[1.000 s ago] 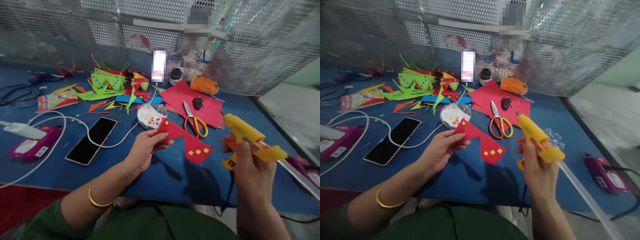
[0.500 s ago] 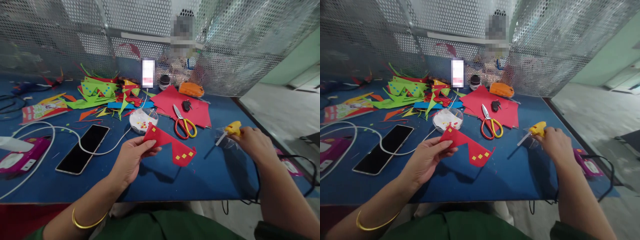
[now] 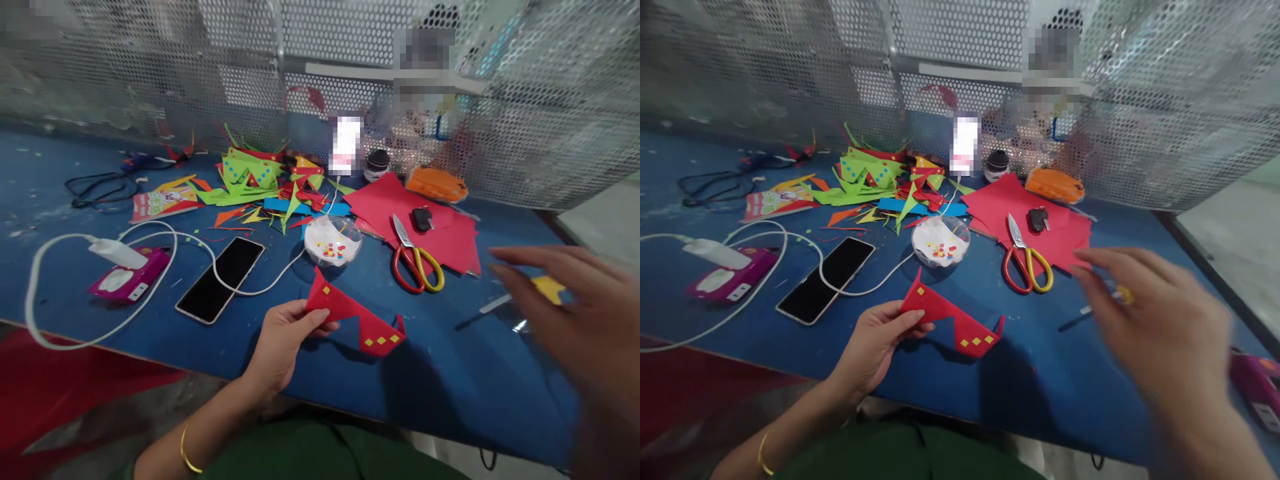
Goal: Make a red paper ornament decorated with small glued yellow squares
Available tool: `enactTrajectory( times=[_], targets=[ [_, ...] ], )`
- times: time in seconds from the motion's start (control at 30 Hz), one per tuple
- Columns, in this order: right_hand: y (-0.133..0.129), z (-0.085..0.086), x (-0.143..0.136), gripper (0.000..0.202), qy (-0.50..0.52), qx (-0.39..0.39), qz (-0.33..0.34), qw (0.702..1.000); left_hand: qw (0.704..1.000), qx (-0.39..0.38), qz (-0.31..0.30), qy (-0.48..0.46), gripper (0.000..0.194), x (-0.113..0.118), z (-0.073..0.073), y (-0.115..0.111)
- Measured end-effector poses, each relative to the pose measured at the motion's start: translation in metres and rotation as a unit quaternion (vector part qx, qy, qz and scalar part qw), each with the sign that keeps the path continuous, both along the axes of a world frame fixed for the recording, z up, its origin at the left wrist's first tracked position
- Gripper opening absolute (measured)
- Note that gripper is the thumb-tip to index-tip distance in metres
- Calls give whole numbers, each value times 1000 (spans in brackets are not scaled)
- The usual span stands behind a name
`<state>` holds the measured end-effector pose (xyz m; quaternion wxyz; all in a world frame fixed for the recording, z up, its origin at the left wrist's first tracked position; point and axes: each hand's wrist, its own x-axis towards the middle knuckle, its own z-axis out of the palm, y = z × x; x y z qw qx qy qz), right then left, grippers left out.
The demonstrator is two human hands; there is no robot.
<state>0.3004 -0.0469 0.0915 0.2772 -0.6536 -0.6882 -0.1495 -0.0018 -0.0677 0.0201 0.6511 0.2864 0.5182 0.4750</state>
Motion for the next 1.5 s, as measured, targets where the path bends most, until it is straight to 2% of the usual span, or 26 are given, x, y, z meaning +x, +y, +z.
enactTrajectory(
  times=[0.07, 0.13, 0.2, 0.27, 0.4, 0.57, 1.23, 1.5],
  targets=[
    [22, 9, -49, 24, -8, 23, 149, 989, 1000, 7, -5, -5, 10, -1, -3, 0],
    [52, 10, -86, 23, -41, -29, 222, 974, 1000, 18, -10, -9, 10, 0, -4, 0],
    [84, 7, -113, 24, -131, -145, 213, 957, 1000, 25, -13, -14, 11, 0, -5, 0],
    [112, 2, -134, 28, -239, -251, 171, 922, 999, 25, -15, -21, 11, -1, -5, -1],
    [144, -9, -160, 26, -303, -293, 164, 892, 999, 27, -26, -34, 11, -4, -8, -2],
    [153, -20, -170, 27, -335, -308, 146, 878, 997, 39, -45, -56, 10, -8, -10, -3],
    [154, -34, -175, 29, -341, -304, 122, 881, 996, 37, -49, -62, 10, -10, -8, -4],
    [156, -37, -175, 26, -316, -295, 124, 893, 996, 41, -48, -62, 8, -9, -10, -4]
  ],
)
